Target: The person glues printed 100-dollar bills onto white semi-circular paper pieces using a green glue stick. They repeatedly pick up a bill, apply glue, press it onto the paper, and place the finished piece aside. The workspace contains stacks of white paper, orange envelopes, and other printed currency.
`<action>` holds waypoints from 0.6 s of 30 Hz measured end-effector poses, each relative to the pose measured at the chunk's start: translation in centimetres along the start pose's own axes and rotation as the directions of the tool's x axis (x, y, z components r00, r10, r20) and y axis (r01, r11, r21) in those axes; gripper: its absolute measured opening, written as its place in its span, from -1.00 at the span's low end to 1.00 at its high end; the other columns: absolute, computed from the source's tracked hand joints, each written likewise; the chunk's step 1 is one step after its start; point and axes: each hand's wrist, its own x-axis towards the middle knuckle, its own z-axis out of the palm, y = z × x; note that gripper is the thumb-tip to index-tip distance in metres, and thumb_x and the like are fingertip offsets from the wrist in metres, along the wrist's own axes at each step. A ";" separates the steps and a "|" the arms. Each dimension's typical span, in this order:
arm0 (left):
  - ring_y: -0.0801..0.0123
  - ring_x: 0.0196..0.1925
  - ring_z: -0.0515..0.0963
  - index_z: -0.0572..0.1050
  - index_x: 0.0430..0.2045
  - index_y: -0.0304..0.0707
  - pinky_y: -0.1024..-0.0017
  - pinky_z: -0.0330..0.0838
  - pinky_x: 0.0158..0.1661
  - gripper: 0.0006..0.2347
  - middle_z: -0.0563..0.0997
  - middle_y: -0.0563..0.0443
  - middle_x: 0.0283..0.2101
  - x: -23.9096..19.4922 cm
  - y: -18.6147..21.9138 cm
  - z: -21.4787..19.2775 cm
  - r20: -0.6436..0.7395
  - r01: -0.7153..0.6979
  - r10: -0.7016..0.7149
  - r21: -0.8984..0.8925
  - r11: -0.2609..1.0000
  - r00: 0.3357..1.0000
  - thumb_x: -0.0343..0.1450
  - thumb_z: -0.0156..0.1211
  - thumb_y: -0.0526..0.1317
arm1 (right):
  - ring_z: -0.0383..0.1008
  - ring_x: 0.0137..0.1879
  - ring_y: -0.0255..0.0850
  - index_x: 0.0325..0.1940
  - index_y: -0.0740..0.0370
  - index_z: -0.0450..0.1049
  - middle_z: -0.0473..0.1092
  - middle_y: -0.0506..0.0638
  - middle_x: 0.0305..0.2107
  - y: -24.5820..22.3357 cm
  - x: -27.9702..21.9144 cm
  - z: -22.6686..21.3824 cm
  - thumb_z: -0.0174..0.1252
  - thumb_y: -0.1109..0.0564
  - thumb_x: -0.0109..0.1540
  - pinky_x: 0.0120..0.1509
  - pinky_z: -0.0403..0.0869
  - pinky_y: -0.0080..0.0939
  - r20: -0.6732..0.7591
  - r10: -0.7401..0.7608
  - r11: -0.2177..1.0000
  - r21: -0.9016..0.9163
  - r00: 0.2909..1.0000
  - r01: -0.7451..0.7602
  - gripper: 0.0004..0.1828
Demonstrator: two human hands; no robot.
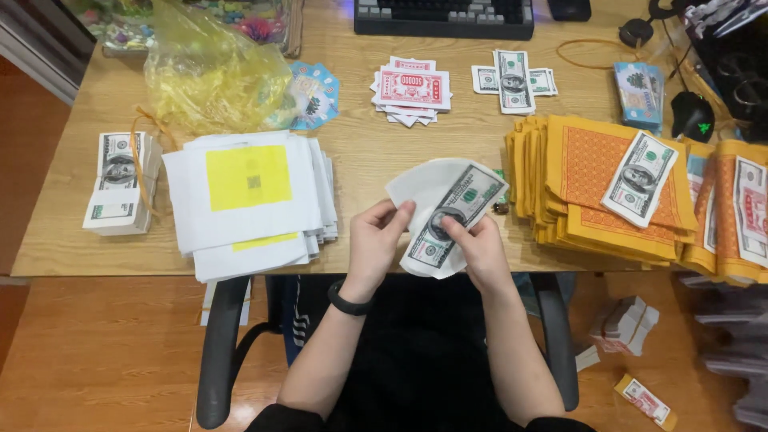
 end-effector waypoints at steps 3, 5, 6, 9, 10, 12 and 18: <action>0.58 -0.42 0.56 0.66 -0.41 -0.22 0.46 0.56 -0.30 -0.94 0.64 0.00 -0.52 -0.8 1.6 0.3 0.037 -0.066 0.068 -0.037 0.997 0.997 0.35 0.33 -0.27 | 0.43 -0.18 -0.39 -0.06 0.33 0.51 0.51 -0.03 -0.29 0.2 -0.3 -0.2 0.26 0.25 0.18 0.02 0.50 -0.24 -0.009 -0.068 0.997 0.029 0.998 0.069 -0.75; 0.56 -0.39 0.56 0.65 -0.38 -0.27 0.43 0.57 -0.26 -0.91 0.63 0.00 -0.49 -0.3 -0.6 -0.2 0.053 -0.027 0.034 -0.126 0.992 0.998 0.37 0.30 -0.26 | 0.43 -0.16 -0.38 -0.04 0.34 0.51 0.51 -0.01 -0.28 -0.5 -0.9 0.2 0.25 0.26 0.19 0.04 0.50 -0.23 -0.005 -0.069 0.995 0.067 0.998 0.069 -0.74; 0.54 -0.36 0.56 0.64 -0.35 -0.32 0.40 0.58 -0.23 -0.88 0.62 -0.01 -0.46 0.0 -1.7 -0.4 0.076 0.015 0.002 -0.214 0.977 0.997 0.39 0.27 -0.25 | 0.44 -0.15 -0.37 -0.03 0.35 0.50 0.51 0.01 -0.26 -0.8 -1.1 0.3 0.24 0.27 0.19 0.06 0.50 -0.21 -0.005 -0.071 0.992 0.104 0.997 0.071 -0.74; 0.49 -0.34 0.57 0.63 -0.33 -0.37 0.32 0.62 -0.24 -0.87 0.63 -0.09 -0.44 -1.3 2.0 0.0 0.072 0.005 0.012 -0.239 0.971 0.997 0.39 0.27 -0.26 | 0.44 -0.22 -0.40 -0.09 0.35 0.52 0.49 -0.02 -0.33 -1.8 -1.8 1.1 0.23 0.27 0.20 -0.03 0.50 -0.26 -0.029 -0.082 0.988 0.128 0.996 0.085 -0.80; 0.49 -0.34 0.57 0.63 -0.33 -0.37 0.32 0.62 -0.24 -0.87 0.63 -0.09 -0.44 -1.1 1.9 -0.1 0.073 0.004 0.013 -0.238 0.971 0.997 0.39 0.27 -0.26 | 0.44 -0.22 -0.40 -0.09 0.35 0.52 0.49 -0.02 -0.33 -1.6 -1.9 1.2 0.23 0.27 0.20 -0.03 0.50 -0.26 -0.029 -0.083 0.988 0.129 0.996 0.086 -0.80; 0.57 -0.42 0.60 0.65 -0.41 -0.24 0.48 0.58 -0.28 -0.93 0.65 -0.01 -0.54 -0.8 1.9 -0.4 -0.006 -0.067 0.067 -0.034 0.997 0.998 0.34 0.34 -0.25 | 0.41 -0.21 -0.43 -0.10 0.34 0.53 0.49 -0.05 -0.34 -1.3 -2.0 1.4 0.24 0.27 0.20 -0.04 0.49 -0.30 -0.060 -0.106 0.989 0.102 0.993 0.111 -0.80; 0.66 -0.43 0.50 0.63 -0.50 -0.25 0.58 0.52 -0.32 -0.91 0.60 0.10 -0.59 -1.6 3.9 0.5 0.001 -0.040 0.040 -0.111 0.993 0.999 0.29 0.42 -0.25 | 0.42 -0.22 -0.40 -0.12 0.36 0.52 0.49 -0.01 -0.35 -0.8 -2.0 1.5 0.24 0.28 0.19 -0.05 0.50 -0.25 -0.138 -0.137 0.973 0.167 0.981 0.160 -0.82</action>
